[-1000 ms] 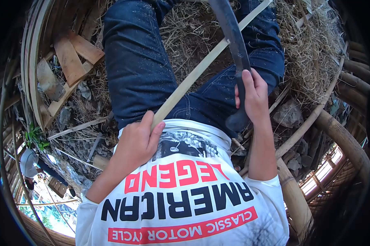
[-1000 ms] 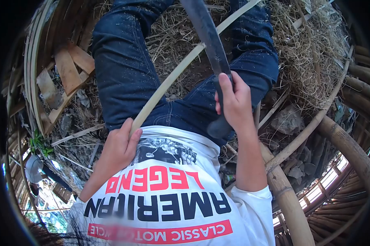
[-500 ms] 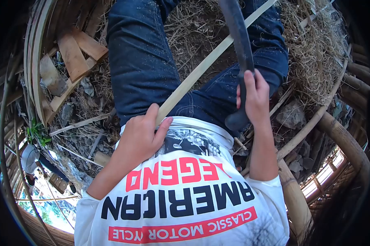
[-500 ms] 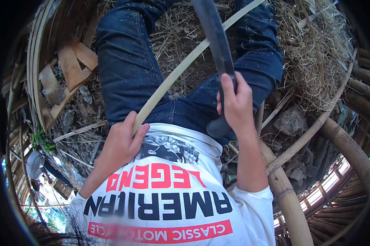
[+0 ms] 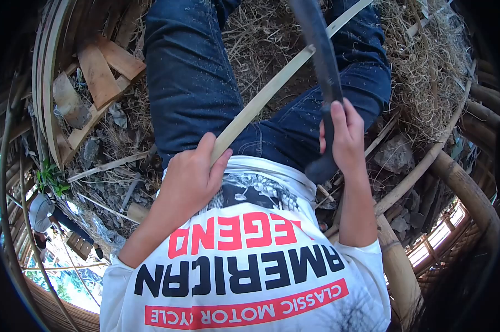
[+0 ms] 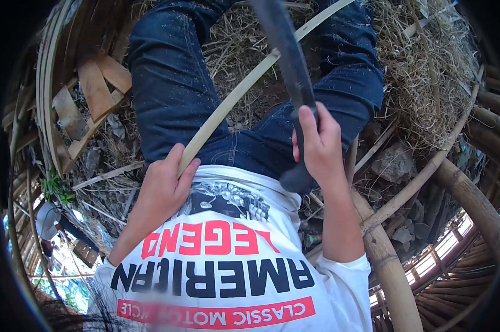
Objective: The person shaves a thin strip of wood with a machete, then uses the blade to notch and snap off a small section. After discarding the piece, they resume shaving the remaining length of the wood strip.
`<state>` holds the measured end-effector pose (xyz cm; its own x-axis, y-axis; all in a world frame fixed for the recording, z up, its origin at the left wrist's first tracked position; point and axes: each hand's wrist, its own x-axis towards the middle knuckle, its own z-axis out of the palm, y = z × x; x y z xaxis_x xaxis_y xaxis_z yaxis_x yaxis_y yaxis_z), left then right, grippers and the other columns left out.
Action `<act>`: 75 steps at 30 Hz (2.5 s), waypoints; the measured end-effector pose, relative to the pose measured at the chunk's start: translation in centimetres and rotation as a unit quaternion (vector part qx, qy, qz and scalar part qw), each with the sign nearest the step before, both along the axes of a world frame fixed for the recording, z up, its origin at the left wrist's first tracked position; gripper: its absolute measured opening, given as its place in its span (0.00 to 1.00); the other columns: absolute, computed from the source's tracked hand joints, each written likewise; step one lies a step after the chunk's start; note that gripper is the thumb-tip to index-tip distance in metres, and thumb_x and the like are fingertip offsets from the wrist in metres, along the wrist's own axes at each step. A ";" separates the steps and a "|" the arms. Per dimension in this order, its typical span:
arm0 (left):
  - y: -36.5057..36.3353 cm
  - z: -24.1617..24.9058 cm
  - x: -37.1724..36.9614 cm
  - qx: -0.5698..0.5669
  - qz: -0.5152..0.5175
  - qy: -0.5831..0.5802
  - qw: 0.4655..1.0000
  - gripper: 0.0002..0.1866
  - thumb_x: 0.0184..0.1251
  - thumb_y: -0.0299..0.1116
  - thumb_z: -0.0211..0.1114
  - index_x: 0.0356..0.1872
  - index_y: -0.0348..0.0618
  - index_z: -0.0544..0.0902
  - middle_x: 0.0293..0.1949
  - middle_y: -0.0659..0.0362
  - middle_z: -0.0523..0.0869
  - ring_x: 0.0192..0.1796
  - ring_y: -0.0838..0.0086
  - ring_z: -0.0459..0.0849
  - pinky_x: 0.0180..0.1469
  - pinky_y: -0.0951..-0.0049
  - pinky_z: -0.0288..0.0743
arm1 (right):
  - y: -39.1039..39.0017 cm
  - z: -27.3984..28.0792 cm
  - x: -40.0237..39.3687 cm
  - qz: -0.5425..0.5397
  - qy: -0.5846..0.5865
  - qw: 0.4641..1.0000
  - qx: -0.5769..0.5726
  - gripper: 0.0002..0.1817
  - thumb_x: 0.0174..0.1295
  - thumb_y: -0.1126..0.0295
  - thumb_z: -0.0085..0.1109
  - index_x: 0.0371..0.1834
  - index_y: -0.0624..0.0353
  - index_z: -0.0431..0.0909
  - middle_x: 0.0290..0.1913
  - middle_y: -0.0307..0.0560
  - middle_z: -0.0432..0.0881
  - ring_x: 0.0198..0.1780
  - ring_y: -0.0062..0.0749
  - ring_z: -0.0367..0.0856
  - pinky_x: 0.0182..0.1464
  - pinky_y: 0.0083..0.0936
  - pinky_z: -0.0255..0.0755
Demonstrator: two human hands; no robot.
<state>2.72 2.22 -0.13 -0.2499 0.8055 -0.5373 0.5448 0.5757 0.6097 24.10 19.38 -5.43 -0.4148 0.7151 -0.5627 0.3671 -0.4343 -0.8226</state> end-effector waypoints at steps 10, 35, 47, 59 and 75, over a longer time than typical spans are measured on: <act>0.8 -0.3 -0.5 0.030 -0.003 0.026 0.999 0.14 0.72 0.35 0.62 0.33 0.37 0.69 0.19 0.41 0.77 0.25 0.42 0.79 0.25 0.53 0.69 | 0.7 0.3 1.1 -0.008 -0.004 1.000 -0.001 0.18 0.76 0.55 0.49 0.41 0.61 0.73 0.21 0.37 0.74 0.16 0.16 0.70 0.17 0.16 0.63; 3.2 1.0 0.0 0.041 -0.042 0.096 0.994 0.16 0.68 0.39 0.66 0.34 0.38 0.72 0.17 0.45 0.80 0.22 0.47 0.82 0.24 0.55 0.74 | -0.6 0.6 1.6 -0.061 0.033 0.997 -0.022 0.17 0.76 0.57 0.50 0.43 0.62 0.74 0.21 0.38 0.74 0.16 0.16 0.70 0.18 0.15 0.63; 4.2 0.4 -0.9 0.074 -0.038 0.130 0.988 0.15 0.64 0.36 0.69 0.34 0.38 0.73 0.18 0.46 0.81 0.24 0.48 0.83 0.27 0.54 0.76 | -3.8 2.6 -0.2 0.027 0.034 0.998 -0.043 0.17 0.77 0.57 0.47 0.41 0.61 0.73 0.22 0.38 0.75 0.16 0.16 0.70 0.18 0.16 0.63; 4.6 0.6 -1.6 0.115 0.054 0.054 0.990 0.12 0.58 0.29 0.73 0.34 0.35 0.77 0.18 0.54 0.79 0.18 0.72 0.78 0.23 0.71 0.67 | -3.1 2.7 -0.2 0.000 0.033 0.999 -0.038 0.17 0.75 0.57 0.50 0.48 0.63 0.74 0.21 0.36 0.74 0.17 0.15 0.70 0.18 0.15 0.63; 4.4 1.2 -3.1 0.147 0.093 -0.003 0.985 0.11 0.54 0.25 0.72 0.37 0.34 0.82 0.20 0.61 0.82 0.23 0.87 0.74 0.27 0.80 0.65 | -5.5 3.6 -0.6 0.022 0.067 0.996 -0.061 0.16 0.76 0.58 0.49 0.48 0.62 0.74 0.21 0.37 0.74 0.17 0.15 0.70 0.19 0.15 0.63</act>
<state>-0.42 6.66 1.10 -0.4055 0.8673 -0.2886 0.4429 0.4626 0.7680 23.51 13.90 -1.85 -0.5205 0.6245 -0.5823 0.2786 -0.5204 -0.8072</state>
